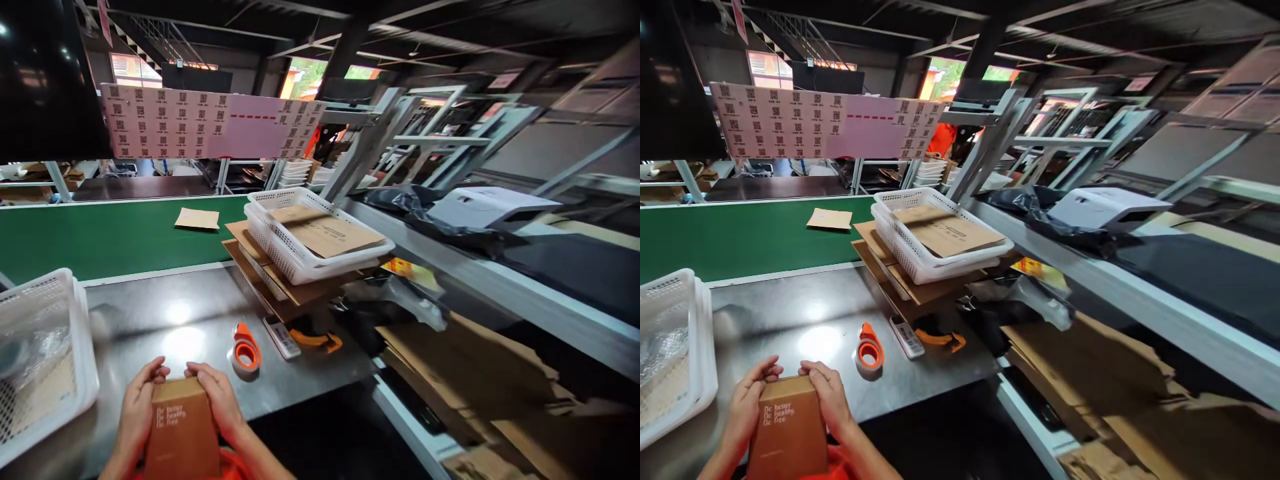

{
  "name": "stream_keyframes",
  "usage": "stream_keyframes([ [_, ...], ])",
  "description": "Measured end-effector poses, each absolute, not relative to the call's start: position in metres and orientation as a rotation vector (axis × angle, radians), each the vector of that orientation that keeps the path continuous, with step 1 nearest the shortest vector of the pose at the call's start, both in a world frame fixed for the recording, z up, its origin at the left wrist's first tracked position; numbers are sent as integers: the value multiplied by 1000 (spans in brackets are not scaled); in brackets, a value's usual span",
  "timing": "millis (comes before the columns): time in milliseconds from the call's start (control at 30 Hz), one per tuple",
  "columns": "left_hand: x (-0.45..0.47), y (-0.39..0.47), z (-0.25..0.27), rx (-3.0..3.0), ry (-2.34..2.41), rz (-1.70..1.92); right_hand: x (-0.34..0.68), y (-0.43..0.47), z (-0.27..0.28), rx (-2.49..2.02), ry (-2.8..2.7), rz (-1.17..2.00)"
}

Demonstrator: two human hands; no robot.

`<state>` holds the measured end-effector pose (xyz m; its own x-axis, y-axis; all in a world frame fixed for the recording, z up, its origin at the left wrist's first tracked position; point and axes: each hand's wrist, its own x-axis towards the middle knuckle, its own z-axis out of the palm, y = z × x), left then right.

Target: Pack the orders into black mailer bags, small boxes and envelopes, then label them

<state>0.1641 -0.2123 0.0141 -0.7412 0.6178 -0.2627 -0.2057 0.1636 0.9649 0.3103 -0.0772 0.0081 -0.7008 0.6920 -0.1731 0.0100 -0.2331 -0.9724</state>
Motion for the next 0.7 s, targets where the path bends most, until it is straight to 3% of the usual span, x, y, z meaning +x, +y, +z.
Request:
stream_keyframes([
  [167,153,-203,-16,891,2131,1516,305,-57,1,-541,-2052,1455],
  [300,134,-203,-81,1529,2208,1568,296,-48,-69,-214,-2232,920],
  [400,129,-219,-134,1857,2272,1413,311,-48,-121,-23,-2425,745],
  [467,133,-228,-155,1871,2338,1337,333,-37,-135,-177,-2512,762],
  [633,139,-230,-160,1801,2280,1333,373,54,-122,-1232,-2312,691],
  [700,138,-228,-159,1785,2235,1324,373,89,-118,-1460,-2312,705],
])
